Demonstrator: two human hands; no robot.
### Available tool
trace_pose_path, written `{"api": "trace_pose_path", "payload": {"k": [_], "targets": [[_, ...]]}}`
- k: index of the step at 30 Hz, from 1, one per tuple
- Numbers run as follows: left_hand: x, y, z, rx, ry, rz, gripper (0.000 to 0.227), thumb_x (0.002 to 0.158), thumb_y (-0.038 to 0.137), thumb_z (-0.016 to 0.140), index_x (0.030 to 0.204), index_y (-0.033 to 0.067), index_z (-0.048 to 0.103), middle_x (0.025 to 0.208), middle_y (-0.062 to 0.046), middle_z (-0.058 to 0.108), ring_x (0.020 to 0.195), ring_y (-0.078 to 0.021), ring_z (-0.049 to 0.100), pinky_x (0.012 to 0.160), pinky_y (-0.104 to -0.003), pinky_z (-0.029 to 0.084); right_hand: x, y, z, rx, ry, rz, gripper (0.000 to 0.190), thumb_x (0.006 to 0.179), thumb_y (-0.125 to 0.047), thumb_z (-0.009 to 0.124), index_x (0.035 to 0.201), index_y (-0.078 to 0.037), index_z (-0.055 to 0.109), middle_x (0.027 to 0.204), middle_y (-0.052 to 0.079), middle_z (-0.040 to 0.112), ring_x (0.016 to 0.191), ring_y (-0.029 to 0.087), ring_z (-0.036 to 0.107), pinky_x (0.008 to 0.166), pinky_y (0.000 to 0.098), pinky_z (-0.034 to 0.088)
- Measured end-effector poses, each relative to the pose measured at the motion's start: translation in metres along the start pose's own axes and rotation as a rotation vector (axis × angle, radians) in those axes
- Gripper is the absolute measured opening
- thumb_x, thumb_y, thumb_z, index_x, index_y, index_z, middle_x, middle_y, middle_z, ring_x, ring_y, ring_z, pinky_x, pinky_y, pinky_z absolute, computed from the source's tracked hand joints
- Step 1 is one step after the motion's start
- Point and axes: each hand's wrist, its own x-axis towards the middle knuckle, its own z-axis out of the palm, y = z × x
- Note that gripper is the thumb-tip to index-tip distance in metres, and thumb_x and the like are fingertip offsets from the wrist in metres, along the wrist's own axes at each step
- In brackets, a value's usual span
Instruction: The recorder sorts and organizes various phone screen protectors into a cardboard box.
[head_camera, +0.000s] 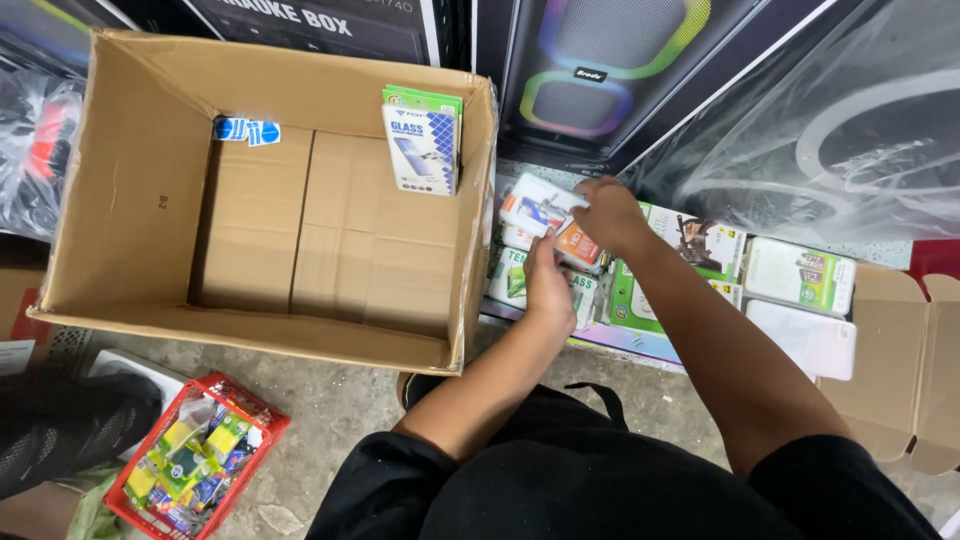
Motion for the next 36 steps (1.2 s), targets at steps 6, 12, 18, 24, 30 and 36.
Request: {"api": "trace_pose_path", "payload": {"k": [6,12,18,24,30,36], "targets": [[-0.031,0.016,0.021,-0.04,-0.086,0.212,0.039,0.095,0.02,0.057,0.13,0.0034,0.055,0.125,-0.009,0.066,0.114,-0.0161,0.06,0.104,-0.031,0.043,-0.015,0.0,-0.022,0.273,0.274,0.067,0.022,0.096,-0.009,0.063,0.115,-0.005,0.074,0.109,0.022,0.068,0.095,0.035,0.069,0.087,0.0402,0.054],[-0.077,0.044,0.042,-0.027,-0.208,0.341,0.036,0.098,0.006,0.05,0.132,-0.0047,0.055,0.122,-0.012,0.065,0.108,-0.0178,0.062,0.098,-0.032,0.047,-0.055,-0.04,-0.087,0.494,0.274,0.103,0.018,0.099,-0.006,0.063,0.112,-0.001,0.075,0.103,0.013,0.069,0.09,0.021,0.067,0.076,0.0315,0.053],[-0.124,0.078,0.051,0.057,-0.433,0.339,0.038,0.101,0.011,0.048,0.136,-0.0016,0.056,0.124,-0.01,0.066,0.11,-0.0161,0.062,0.1,-0.03,0.047,-0.088,-0.051,-0.126,0.951,0.199,0.346,0.02,0.103,-0.006,0.061,0.119,0.0,0.07,0.097,0.003,0.068,0.076,0.006,0.057,0.066,0.0215,0.045],[-0.131,0.126,0.039,0.393,-0.358,0.245,0.034,0.1,0.016,0.053,0.131,0.0045,0.062,0.117,0.0,0.069,0.101,-0.0071,0.06,0.085,-0.022,0.043,-0.113,-0.101,-0.157,1.535,0.2,0.262,0.02,0.107,0.0,0.052,0.121,0.007,0.065,0.108,0.013,0.073,0.094,0.016,0.072,0.086,0.0277,0.058],[-0.127,0.174,0.017,0.386,-0.441,0.211,0.029,0.097,0.014,0.067,0.125,0.0052,0.066,0.105,-0.001,0.072,0.09,-0.0084,0.065,0.078,-0.023,0.049,-0.116,-0.142,-0.156,1.624,0.236,0.201,0.022,0.109,0.001,0.05,0.124,0.008,0.064,0.112,0.016,0.072,0.099,0.02,0.072,0.089,0.0308,0.058],[-0.132,0.214,0.003,0.489,-0.549,0.085,0.03,0.094,0.015,0.071,0.122,0.0057,0.068,0.11,-0.003,0.075,0.097,-0.0102,0.07,0.083,-0.028,0.057,-0.105,-0.172,-0.141,1.727,0.177,0.19,0.023,0.108,0.002,0.05,0.126,0.007,0.063,0.114,0.016,0.072,0.101,0.022,0.072,0.09,0.0329,0.059]]}}
